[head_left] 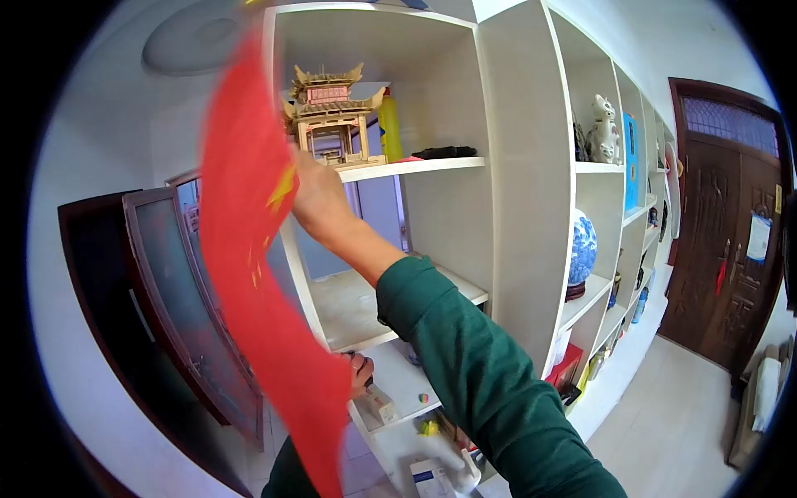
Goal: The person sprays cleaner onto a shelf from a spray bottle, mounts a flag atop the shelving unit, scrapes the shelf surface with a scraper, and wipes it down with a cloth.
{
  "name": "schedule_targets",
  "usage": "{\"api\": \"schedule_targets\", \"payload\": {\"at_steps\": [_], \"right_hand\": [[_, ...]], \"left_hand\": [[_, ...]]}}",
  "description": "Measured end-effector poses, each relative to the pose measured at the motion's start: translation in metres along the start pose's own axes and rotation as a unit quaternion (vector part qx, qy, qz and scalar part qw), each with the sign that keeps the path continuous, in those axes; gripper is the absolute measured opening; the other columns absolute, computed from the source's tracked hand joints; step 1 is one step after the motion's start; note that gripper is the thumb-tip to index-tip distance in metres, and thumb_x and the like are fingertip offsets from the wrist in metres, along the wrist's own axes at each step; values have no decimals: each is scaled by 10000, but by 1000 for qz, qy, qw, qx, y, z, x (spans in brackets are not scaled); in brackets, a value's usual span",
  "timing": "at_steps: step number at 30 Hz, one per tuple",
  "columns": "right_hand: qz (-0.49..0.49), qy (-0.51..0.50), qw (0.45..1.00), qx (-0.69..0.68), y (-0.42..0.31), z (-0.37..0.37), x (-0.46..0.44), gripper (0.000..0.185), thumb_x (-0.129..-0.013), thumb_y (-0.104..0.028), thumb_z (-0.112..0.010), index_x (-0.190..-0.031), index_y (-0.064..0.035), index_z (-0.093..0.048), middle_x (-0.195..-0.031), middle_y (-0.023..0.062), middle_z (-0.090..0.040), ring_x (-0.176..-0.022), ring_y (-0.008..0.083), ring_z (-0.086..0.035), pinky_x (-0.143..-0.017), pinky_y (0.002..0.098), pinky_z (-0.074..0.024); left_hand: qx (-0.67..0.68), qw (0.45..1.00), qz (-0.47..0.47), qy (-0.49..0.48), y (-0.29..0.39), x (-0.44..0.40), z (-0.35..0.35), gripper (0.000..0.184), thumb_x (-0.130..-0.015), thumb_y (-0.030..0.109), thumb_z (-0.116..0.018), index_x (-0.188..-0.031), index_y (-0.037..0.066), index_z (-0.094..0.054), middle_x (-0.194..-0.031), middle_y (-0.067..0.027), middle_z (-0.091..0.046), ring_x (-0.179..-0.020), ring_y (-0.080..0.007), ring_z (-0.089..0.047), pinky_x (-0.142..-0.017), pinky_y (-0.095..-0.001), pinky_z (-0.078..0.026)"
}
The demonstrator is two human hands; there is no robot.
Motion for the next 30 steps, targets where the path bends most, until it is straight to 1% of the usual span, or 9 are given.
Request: {"api": "schedule_targets", "payload": {"at_steps": [3,6,9,13,19,21,23,29,30], "right_hand": [[-1,58,998,-17,2,14,-14,118,-845,-103,-398,-921,-22,-436,-768,215,-542,-666,388,-559,-562,477,-448],[-29,90,995,-10,22,45,-20,144,-892,-120,-384,-951,-5,-448,-758,188,-571,-627,330,-588,-539,423,-474],[-170,115,969,-139,54,98,-19,249,-935,-233,-376,-987,-3,-457,-895,141,-562,-693,238,-617,-603,333,-520],[-190,214,937,-199,141,98,-22,305,-953,-269,-371,-986,25,-446,-887,149,-558,-677,195,-627,-599,258,-534],[-297,133,926,-194,120,79,18,294,-952,-259,-378,-976,27,-443,-811,149,-563,-675,197,-626,-581,275,-536],[-267,143,931,-205,115,70,17,276,-950,-247,-393,-959,25,-442,-758,146,-577,-668,193,-626,-579,279,-533],[-260,86,932,-238,114,59,14,277,-946,-253,-409,-949,22,-443,-749,131,-592,-661,186,-622,-595,276,-528],[-260,95,910,-309,112,40,16,290,-941,-296,-419,-971,-8,-423,-773,137,-580,-691,206,-630,-601,284,-526],[-285,142,898,-304,108,53,15,297,-942,-302,-415,-989,-9,-403,-801,148,-574,-696,219,-630,-600,291,-529]], "left_hand": [[-3,1000,-8,6,1,1,2,290,-608,225,-618,-867,106,-566,-799,-57,-533,-722,-226,-521,-630,-369,-393],[-8,1000,-9,14,2,0,9,246,-624,222,-602,-843,115,-566,-768,-38,-518,-694,-200,-513,-618,-343,-384],[-10,1000,-13,18,4,-2,13,203,-640,220,-587,-818,125,-566,-738,-18,-503,-667,-174,-504,-606,-317,-376],[-24,999,-28,32,1,-12,26,147,-662,217,-567,-785,137,-566,-697,7,-483,-630,-140,-493,-590,-282,-364],[-53,998,-27,38,5,-14,22,151,-651,228,-588,-771,142,-557,-715,8,-492,-644,-135,-494,-609,-275,-374],[-62,997,-35,37,4,-12,17,192,-614,221,-588,-787,141,-559,-714,7,-500,-637,-141,-493,-597,-284,-373],[-52,997,-31,42,4,-11,20,191,-616,223,-588,-787,143,-560,-713,7,-500,-635,-140,-493,-594,-283,-369],[-45,998,-27,36,6,-12,22,162,-635,219,-582,-779,147,-563,-712,8,-497,-622,-135,-483,-582,-279,-358],[-43,998,-25,32,6,-13,23,140,-654,211,-573,-776,143,-563,-715,9,-495,-620,-132,-478,-583,-276,-359]]}}
Point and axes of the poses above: each hand's wrist, its own x-axis away from the middle knuckle, its own z-axis out of the back of the hand, y = z × x, the point moved 4 cm from there along -x, towards the middle knuckle
